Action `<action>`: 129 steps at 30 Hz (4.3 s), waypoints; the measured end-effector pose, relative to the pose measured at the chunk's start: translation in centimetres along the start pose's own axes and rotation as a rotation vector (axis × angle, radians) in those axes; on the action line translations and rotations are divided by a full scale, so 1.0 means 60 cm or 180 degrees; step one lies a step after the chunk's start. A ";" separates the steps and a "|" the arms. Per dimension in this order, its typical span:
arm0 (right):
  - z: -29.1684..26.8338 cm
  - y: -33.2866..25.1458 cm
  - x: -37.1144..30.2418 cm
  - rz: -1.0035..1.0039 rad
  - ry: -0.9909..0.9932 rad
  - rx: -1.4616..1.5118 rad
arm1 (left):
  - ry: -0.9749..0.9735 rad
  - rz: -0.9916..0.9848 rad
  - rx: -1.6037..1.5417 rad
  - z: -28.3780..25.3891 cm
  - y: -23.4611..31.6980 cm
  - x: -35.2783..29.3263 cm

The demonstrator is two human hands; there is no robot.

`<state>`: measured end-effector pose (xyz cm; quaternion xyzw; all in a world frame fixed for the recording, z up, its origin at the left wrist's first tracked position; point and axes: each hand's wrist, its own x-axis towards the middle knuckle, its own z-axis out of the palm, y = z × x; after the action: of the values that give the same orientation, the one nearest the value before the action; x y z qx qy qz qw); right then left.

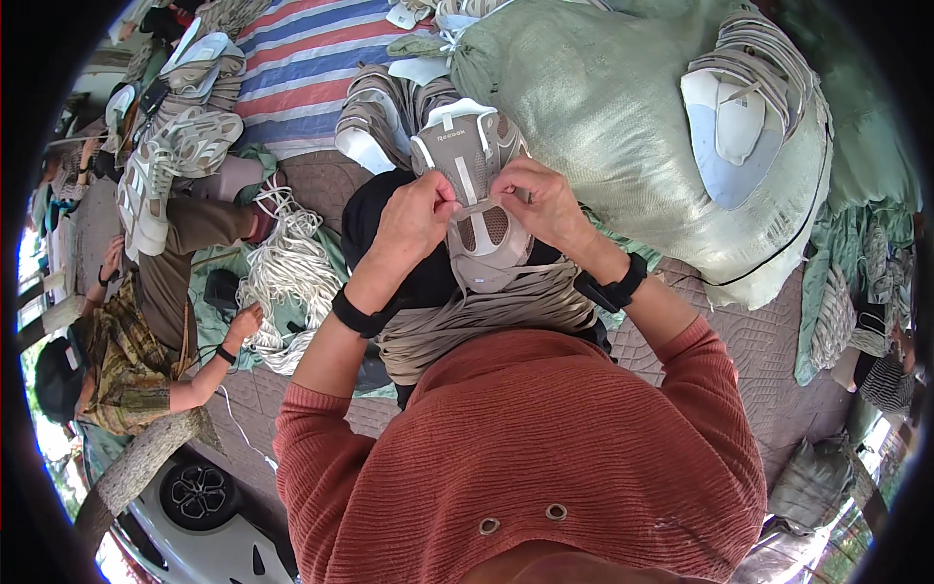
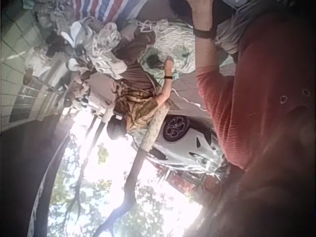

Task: The person sits on the ground and laces a beige sneaker by hand. They thread the laces through the eyelets, pull them tight, and tie a knot. The person handles the shoe and laces directly without using any tools.

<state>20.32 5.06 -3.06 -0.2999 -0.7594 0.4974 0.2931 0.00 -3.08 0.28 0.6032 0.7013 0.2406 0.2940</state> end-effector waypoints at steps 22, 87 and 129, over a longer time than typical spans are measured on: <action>0.004 -0.002 0.017 -0.0615 -0.0244 -0.0798 | 0.0096 0.0773 0.0491 0.009 0.021 -0.013; -0.171 -0.200 0.118 0.0040 -0.1109 0.0458 | -0.0267 -0.1210 -0.3981 -0.163 -0.164 0.149; -0.286 -0.268 0.070 -0.0199 0.0686 0.0924 | 0.0971 0.0110 -0.2587 -0.107 -0.051 0.066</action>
<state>27.71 12.94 18.26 -0.2822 -0.6528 0.5575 0.4282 -7.06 0.50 2.28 0.4077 0.5747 0.5885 0.3965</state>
